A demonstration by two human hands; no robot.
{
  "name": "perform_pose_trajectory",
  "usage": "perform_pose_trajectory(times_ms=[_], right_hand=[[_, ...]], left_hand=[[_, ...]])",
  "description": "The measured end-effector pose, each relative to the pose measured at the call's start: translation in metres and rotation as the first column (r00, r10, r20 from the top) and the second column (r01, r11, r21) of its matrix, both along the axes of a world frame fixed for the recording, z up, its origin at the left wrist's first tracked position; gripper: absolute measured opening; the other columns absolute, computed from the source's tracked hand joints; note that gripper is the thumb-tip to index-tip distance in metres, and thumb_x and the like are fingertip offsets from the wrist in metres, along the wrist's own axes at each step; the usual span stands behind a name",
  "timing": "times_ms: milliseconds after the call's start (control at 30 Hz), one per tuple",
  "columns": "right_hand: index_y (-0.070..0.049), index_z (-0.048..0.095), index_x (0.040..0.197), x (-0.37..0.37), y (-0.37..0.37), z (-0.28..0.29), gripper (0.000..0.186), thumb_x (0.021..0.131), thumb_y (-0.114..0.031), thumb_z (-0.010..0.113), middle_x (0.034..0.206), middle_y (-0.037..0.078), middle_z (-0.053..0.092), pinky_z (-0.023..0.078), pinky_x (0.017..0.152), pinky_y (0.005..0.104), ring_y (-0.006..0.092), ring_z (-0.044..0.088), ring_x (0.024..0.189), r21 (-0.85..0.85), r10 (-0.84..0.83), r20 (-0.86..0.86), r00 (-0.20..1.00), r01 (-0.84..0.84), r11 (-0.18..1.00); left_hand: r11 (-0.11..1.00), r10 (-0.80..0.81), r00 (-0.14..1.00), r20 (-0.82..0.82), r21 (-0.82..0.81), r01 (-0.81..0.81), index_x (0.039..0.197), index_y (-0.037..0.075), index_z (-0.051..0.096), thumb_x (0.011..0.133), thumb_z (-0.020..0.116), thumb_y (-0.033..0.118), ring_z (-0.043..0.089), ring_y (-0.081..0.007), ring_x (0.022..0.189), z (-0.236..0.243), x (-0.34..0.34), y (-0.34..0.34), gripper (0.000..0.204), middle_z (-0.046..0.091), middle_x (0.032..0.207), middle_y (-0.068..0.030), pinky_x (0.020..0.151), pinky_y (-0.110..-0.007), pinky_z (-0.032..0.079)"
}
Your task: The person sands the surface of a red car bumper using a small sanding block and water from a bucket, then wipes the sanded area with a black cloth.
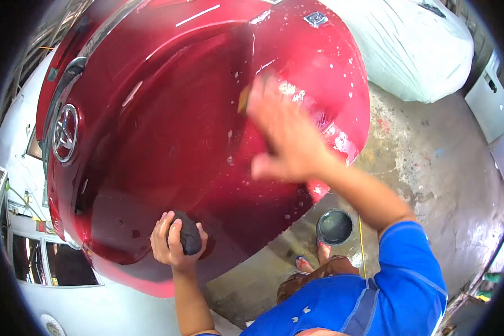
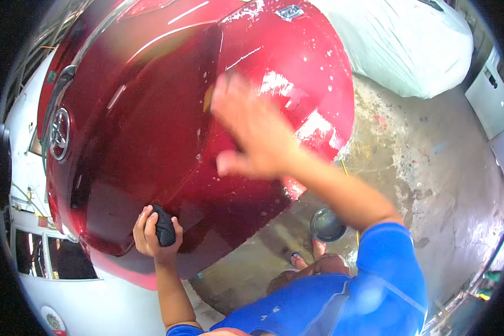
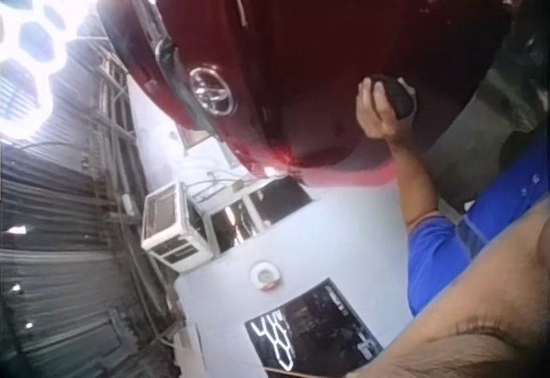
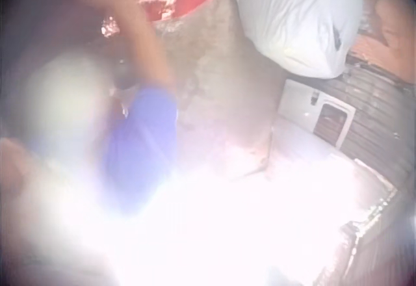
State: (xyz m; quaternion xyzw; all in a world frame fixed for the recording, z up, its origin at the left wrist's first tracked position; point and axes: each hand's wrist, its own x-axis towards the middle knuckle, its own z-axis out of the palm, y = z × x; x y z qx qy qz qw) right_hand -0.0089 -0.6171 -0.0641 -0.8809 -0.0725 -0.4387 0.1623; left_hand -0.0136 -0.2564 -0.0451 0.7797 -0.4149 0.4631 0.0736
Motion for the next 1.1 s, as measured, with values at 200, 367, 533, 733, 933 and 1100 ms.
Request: perform_pose_trajectory(times_ms=[200, 367, 533, 733, 933, 1100], right_hand=[[0.002, 0.043, 0.150, 0.004, 0.030, 0.014, 0.088, 0.089, -0.058, 0.062, 0.156, 0.033, 0.041, 0.034, 0.122, 0.0530, 0.0486, 0.038, 0.147, 0.079, -0.115, 0.028, 0.993, 0.112, 0.990], [-0.005, 0.031, 0.163, -0.024, 0.052, -0.011, 0.102, 0.089, -0.070, 0.059, 0.168, 0.020, 0.032, 0.028, 0.125, 0.0531, 0.0379, 0.030, 0.156, -0.050, 0.103, -0.149, 0.983, -0.112, 0.992], [-0.006, 0.030, 0.163, 0.003, 0.021, 0.024, 0.101, 0.092, -0.074, 0.051, 0.167, 0.020, 0.034, 0.029, 0.124, 0.0539, 0.0384, 0.033, 0.155, 0.060, -0.210, -0.101, 0.973, 0.217, 0.974], [-0.001, 0.049, 0.146, -0.052, 0.061, -0.061, 0.080, 0.100, -0.066, 0.054, 0.150, 0.027, 0.047, 0.029, 0.123, 0.0510, 0.0358, 0.043, 0.145, -0.041, -0.118, -0.270, 0.956, 0.111, 0.993], [0.006, 0.037, 0.153, -0.050, 0.031, -0.060, 0.079, 0.096, -0.040, 0.064, 0.154, 0.028, 0.043, 0.037, 0.119, 0.0501, 0.0418, 0.042, 0.144, 0.226, -0.541, -0.193, 0.818, 0.574, 0.787], [0.003, 0.019, 0.164, -0.084, -0.005, -0.084, 0.091, 0.099, -0.049, 0.055, 0.170, 0.029, 0.021, 0.023, 0.128, 0.0482, 0.0428, 0.017, 0.159, 0.448, 0.036, -0.570, 0.821, 0.274, 0.851]], left_hand=[[0.999, 0.032, 0.999, 0.026, -0.009, -0.032, 0.113, 0.003, 0.065, 0.082, 0.081, 0.018, 0.073, -0.0336, 0.101, -0.009, 0.004, -0.003, 0.038, 0.074, 0.112, -0.0161, 0.090, -0.045, 0.061], [1.000, 0.010, 0.997, 0.073, -0.027, -0.008, 0.112, 0.004, 0.067, 0.082, 0.082, 0.020, 0.074, -0.0330, 0.100, -0.004, 0.003, -0.003, 0.038, 0.074, 0.112, -0.0147, 0.088, -0.044, 0.061], [0.990, 0.046, 0.999, 0.020, -0.133, -0.042, 0.110, 0.005, 0.069, 0.081, 0.083, 0.022, 0.074, -0.0315, 0.100, -0.012, 0.001, -0.021, 0.036, 0.074, 0.113, -0.0122, 0.087, -0.043, 0.060], [0.992, 0.125, 0.989, -0.077, -0.024, -0.127, 0.129, 0.006, 0.069, 0.083, 0.081, 0.024, 0.071, -0.0354, 0.112, 0.006, -0.012, -0.023, 0.051, 0.072, 0.126, -0.0134, 0.097, -0.047, 0.057], [0.926, 0.279, 0.936, -0.217, 0.319, -0.202, 0.157, 0.020, 0.049, 0.078, 0.083, 0.035, 0.049, -0.0377, 0.144, 0.005, -0.030, -0.087, 0.087, 0.043, 0.164, -0.0135, 0.115, -0.058, 0.042], [0.859, 0.344, 0.892, -0.293, 0.483, -0.173, 0.163, 0.021, 0.037, 0.075, 0.088, 0.040, 0.034, -0.0414, 0.152, 0.019, -0.032, -0.148, 0.104, 0.026, 0.172, -0.0116, 0.117, -0.067, 0.035]])
